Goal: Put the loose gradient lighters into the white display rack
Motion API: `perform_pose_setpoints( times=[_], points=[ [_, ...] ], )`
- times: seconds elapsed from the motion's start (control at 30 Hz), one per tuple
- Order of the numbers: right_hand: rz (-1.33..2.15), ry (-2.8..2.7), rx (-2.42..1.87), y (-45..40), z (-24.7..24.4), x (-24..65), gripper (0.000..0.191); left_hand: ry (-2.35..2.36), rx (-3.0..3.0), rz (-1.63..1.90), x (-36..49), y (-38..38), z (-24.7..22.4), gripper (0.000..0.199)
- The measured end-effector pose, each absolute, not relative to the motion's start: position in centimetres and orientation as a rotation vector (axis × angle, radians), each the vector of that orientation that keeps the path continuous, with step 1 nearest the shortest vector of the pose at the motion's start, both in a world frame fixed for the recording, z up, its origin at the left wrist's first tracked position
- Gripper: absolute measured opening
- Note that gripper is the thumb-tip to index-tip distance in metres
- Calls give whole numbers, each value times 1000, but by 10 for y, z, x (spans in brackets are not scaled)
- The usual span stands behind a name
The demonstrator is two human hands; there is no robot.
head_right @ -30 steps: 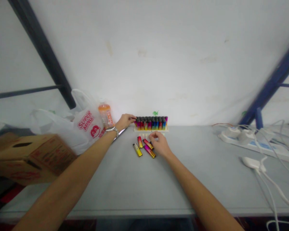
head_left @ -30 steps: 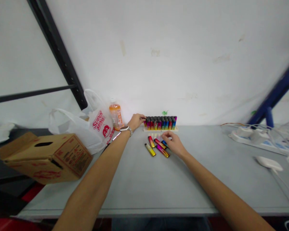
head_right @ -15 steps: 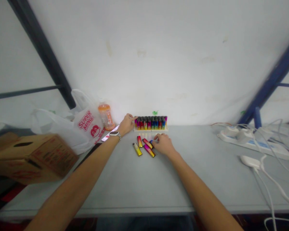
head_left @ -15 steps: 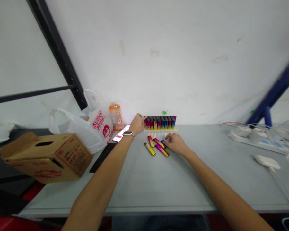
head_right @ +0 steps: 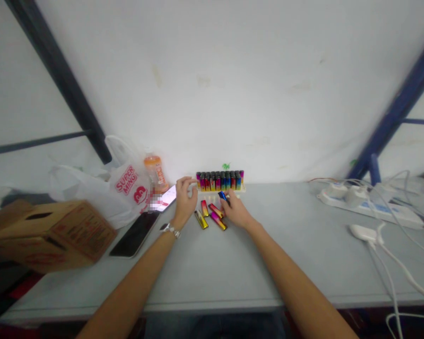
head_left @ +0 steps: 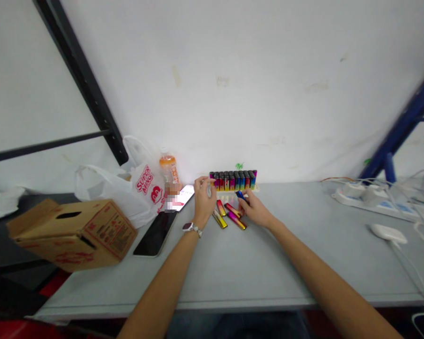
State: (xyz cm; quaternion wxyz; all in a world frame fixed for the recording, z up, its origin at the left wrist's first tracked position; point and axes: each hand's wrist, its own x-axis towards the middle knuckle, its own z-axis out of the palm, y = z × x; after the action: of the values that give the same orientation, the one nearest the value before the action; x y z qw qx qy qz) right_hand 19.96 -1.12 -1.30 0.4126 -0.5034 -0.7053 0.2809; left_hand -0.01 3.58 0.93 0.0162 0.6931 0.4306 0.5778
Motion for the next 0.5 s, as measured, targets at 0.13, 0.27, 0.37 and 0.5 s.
perform_pose_setpoints(
  times=[0.13,0.27,0.37,0.5],
  points=[
    [548,-1686,-1174,-18,-9,188,21,1158,2082,1667,13,1,4,19],
    [511,-1617,-1312,-24,-8,186,45,1025,2133,1528,21,-10,1,19],
    [517,-1508,-1372,-25,-10,184,44,980,2158,1458,25,-11,0,18],
    [495,-1441,-1360,-25,-10,181,39,975,2148,1440,25,-11,1,18]
  ],
)
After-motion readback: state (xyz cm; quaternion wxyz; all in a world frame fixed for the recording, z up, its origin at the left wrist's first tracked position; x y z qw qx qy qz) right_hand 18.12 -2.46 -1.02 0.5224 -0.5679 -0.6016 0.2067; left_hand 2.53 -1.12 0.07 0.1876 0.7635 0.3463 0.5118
